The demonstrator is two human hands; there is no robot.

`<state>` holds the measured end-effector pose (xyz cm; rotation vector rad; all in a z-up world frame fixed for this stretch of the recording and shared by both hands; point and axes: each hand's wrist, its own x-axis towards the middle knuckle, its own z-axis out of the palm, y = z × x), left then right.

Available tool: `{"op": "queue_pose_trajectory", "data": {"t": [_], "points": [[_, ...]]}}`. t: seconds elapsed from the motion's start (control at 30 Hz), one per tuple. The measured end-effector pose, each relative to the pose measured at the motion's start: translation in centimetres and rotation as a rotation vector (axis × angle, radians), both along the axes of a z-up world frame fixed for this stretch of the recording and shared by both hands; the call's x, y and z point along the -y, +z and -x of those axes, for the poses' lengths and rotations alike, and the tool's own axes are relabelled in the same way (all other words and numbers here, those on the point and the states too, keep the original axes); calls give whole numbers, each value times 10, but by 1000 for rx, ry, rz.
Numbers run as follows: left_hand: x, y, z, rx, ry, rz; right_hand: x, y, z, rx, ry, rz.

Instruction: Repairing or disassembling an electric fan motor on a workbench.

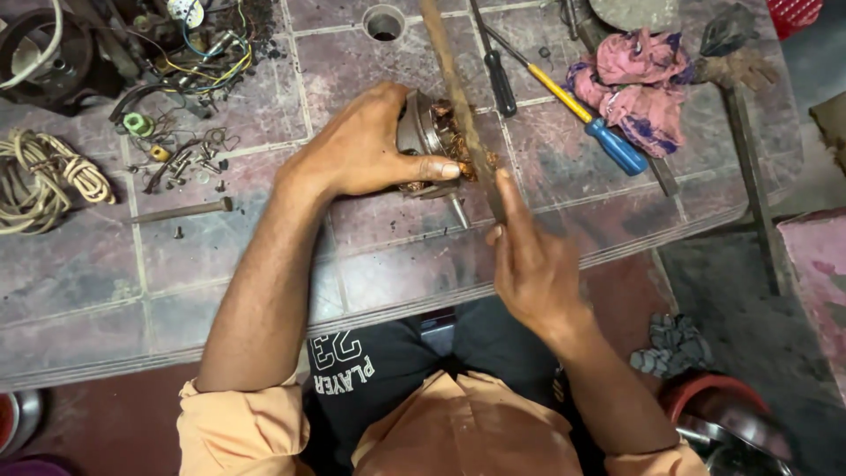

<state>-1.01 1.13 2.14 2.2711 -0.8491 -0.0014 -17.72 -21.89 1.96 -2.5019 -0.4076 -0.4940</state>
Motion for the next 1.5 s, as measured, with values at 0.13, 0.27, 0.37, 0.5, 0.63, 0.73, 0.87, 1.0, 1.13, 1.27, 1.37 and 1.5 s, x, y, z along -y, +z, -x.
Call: {"op": "queue_pose_trajectory", "data": {"t": [0.13,0.27,0.37,0.5,0.63,0.73,0.87,1.0,1.13,1.27,1.37,1.5], "points": [[0,-5,-1,-3,-1,-1,1,1,5,23,-2,41],[1,-11,-3,32,13,4,0,1,5,6,13,77],[1,-12,-3,53,28,1,-1,1,3,-12,-1,120],[3,-11,0,41,58,-2,-3,11,6,-25,-35,230],[4,-9,0,26,87,-12,3,13,18,-18,-22,242],[8,-8,0,43,74,-14,7,15,30,-19,-22,236],[9,0,7,36,90,-45,7,10,31,12,-24,252],[14,3,11,56,88,-39,5,9,10,5,-42,297],[16,7,11,84,62,-16,6,17,2,-67,-51,311],[27,11,18,-44,54,-71,15,13,22,31,-18,301],[28,19,21,-111,51,-131,15,11,22,43,-40,304],[27,12,23,-73,-52,-91,11,16,14,14,-48,323]]}}
